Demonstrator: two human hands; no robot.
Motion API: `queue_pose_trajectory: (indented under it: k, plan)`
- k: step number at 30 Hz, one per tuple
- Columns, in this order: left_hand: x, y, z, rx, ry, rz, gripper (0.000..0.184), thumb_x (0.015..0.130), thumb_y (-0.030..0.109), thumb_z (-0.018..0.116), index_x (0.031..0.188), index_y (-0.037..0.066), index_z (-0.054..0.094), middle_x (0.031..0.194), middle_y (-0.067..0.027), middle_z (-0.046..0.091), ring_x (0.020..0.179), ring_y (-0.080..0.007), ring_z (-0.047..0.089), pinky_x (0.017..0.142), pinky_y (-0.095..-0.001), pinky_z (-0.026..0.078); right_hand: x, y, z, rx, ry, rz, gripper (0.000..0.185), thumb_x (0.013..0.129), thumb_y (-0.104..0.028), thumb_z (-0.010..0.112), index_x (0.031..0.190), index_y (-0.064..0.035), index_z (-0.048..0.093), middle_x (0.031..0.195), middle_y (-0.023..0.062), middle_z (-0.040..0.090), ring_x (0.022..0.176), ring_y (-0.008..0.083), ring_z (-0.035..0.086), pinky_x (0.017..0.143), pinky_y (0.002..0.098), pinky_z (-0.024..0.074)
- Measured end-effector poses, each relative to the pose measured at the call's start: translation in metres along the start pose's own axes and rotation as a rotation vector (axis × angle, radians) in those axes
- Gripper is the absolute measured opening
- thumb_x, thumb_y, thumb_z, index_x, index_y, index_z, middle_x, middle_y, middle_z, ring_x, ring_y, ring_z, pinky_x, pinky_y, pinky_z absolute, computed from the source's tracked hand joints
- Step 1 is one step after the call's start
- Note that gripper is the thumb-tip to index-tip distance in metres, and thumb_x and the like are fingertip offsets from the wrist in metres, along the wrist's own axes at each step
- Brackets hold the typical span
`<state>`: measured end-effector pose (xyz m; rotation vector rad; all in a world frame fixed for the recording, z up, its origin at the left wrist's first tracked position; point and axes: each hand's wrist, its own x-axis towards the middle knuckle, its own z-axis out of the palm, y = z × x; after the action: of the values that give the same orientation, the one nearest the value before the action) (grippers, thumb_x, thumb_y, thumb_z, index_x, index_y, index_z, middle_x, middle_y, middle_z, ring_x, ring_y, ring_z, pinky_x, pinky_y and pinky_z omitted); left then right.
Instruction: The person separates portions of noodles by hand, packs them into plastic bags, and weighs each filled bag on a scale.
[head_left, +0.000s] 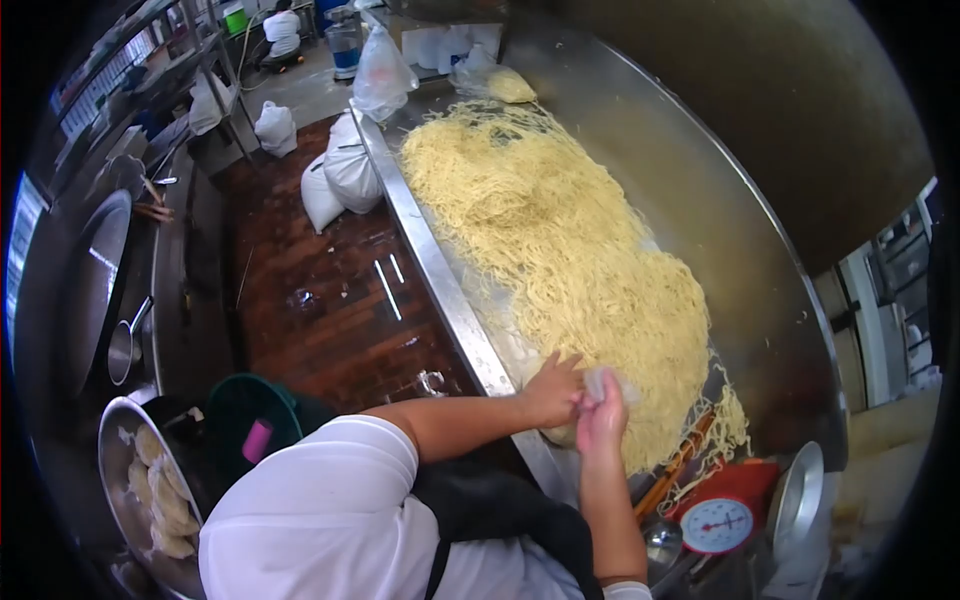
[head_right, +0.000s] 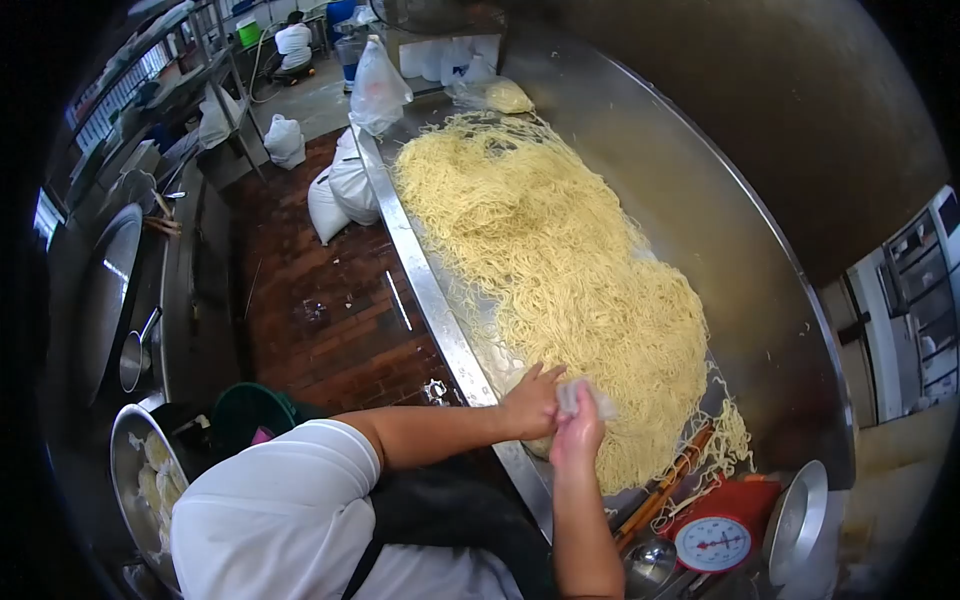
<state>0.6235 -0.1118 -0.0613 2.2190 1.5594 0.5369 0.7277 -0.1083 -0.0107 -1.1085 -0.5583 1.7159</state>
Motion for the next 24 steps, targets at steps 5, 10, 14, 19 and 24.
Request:
queue_pose_trajectory:
  k: [5, 10, 14, 19, 24]
  plan:
    - [-0.003, 0.006, -0.003, 0.097, -0.019, 0.122, 0.056, 0.078, 0.033, 0.059, 0.126, 0.004, 0.053, 0.134, -0.0117, 0.049, 0.133, -0.0343, 0.034, 0.108, -0.0559, 0.026, -0.029, -0.003, -0.027, -0.247, 0.059, 0.03, 0.016, 0.089, -0.019, 0.062, 0.094, -0.0045, 0.057, 0.086, 0.0066, 0.06, 0.075, 0.0122, 0.058, 0.065, 0.0278, 0.0498]
    - [0.003, 0.007, 0.004, 0.121, 0.001, 0.085, 0.046, 0.09, 0.031, 0.05, 0.128, 0.005, 0.052, 0.136, -0.012, 0.048, 0.133, -0.0338, 0.034, 0.108, -0.0553, 0.026, -0.03, 0.009, -0.053, -0.826, 0.023, -0.502, 0.02, 0.085, -0.022, 0.066, 0.092, -0.0057, 0.058, 0.082, 0.0069, 0.063, 0.072, 0.0214, 0.062, 0.066, 0.0368, 0.0501]
    - [0.004, 0.009, 0.009, 0.116, 0.025, 0.071, 0.044, 0.094, 0.033, 0.045, 0.127, 0.006, 0.053, 0.135, -0.0118, 0.049, 0.132, -0.0337, 0.036, 0.107, -0.0548, 0.027, -0.041, 0.007, -0.066, -1.364, -0.056, -0.328, 0.025, 0.084, -0.026, 0.066, 0.09, -0.0039, 0.057, 0.066, 0.006, 0.06, 0.065, 0.0282, 0.062, 0.066, 0.0452, 0.0487]
    - [-0.002, 0.008, 0.001, 0.066, 0.055, 0.089, 0.043, 0.092, 0.035, 0.049, 0.123, 0.006, 0.055, 0.131, -0.0132, 0.051, 0.125, -0.0347, 0.043, 0.101, -0.0521, 0.033, -0.044, 0.008, -0.076, -1.213, -0.203, -0.039, 0.029, 0.093, -0.028, 0.051, 0.086, -0.001, 0.059, 0.07, 0.0087, 0.062, 0.057, 0.0192, 0.06, 0.052, 0.0315, 0.0469]
    - [-0.038, 0.013, -0.041, -0.5, -0.3, -0.186, 0.037, 0.085, 0.036, 0.06, 0.099, 0.003, 0.067, 0.099, -0.0177, 0.065, 0.088, -0.0322, 0.063, 0.074, -0.0447, 0.049, -0.056, 0.007, -0.06, -0.792, -0.217, 0.188, 0.031, 0.097, -0.026, 0.047, 0.086, 0.0004, 0.059, 0.069, 0.0076, 0.061, 0.052, 0.0156, 0.058, 0.045, 0.028, 0.0459]
